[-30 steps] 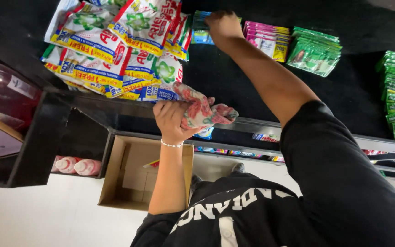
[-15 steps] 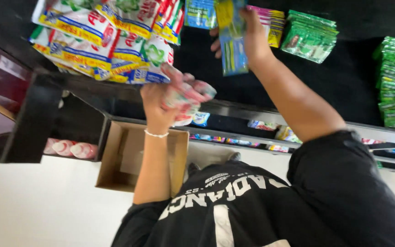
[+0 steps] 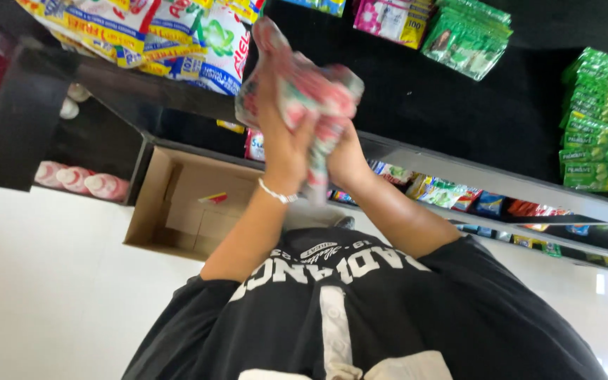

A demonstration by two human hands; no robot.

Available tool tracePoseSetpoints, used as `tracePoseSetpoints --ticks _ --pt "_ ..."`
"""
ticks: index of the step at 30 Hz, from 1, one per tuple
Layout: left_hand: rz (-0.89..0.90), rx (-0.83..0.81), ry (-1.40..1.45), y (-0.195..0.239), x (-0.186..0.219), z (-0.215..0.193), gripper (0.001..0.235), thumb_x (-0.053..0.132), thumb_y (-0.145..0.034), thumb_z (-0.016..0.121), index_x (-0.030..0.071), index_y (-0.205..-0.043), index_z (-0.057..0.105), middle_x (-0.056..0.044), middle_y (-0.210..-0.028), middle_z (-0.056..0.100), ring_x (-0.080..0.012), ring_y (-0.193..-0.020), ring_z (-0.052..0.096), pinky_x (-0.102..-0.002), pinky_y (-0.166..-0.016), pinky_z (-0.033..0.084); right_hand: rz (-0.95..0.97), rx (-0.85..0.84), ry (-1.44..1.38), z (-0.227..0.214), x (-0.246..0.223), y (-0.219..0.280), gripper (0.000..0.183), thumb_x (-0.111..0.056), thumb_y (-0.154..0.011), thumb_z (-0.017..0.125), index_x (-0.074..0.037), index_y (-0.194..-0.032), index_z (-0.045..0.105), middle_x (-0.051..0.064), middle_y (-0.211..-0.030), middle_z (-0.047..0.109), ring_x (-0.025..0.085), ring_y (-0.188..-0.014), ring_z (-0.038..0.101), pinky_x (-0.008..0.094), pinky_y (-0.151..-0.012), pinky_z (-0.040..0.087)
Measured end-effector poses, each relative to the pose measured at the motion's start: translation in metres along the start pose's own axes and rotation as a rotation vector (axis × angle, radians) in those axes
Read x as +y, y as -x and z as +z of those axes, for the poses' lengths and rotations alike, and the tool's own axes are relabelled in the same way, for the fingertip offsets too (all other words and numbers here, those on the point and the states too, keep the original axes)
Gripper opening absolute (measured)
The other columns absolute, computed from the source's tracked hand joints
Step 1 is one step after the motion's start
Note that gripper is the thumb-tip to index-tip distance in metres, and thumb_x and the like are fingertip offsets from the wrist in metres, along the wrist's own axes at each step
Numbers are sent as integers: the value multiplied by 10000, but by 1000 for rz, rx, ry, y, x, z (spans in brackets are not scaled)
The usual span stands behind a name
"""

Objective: Stocking and organizing detergent and soap packets on grocery store shelves.

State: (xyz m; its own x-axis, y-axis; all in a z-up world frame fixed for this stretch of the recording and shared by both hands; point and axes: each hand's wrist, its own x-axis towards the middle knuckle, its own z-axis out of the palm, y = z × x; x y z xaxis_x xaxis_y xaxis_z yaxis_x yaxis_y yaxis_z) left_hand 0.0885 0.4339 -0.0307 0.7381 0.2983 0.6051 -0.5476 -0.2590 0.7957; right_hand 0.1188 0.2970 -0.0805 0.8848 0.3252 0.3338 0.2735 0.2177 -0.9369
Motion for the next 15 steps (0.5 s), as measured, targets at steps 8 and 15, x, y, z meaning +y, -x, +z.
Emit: tracePoseSetpoints --ticks 8,15 --pt "-324 138 595 -3 -79 -15 588 414 -1151 544 -64 -1493 542 -128 -1464 629 -223 -1347 589 -381 -1230 435 175 -60 119 8 -25 10 252 -155 -1180 510 -7 -1352 619 37 -1202 694 88 -1086 589 289 -996 517" --pt "-231 -96 812 -9 30 -16 706 278 -915 800 23 -1454 422 -54 -1336 603 -140 -1214 601 -341 -1081 497 12 399 -231 5 -28 -3 235 71 -919 774 -11 -1119 681 41 -1033 754 119 -911 705 305 -857 591"
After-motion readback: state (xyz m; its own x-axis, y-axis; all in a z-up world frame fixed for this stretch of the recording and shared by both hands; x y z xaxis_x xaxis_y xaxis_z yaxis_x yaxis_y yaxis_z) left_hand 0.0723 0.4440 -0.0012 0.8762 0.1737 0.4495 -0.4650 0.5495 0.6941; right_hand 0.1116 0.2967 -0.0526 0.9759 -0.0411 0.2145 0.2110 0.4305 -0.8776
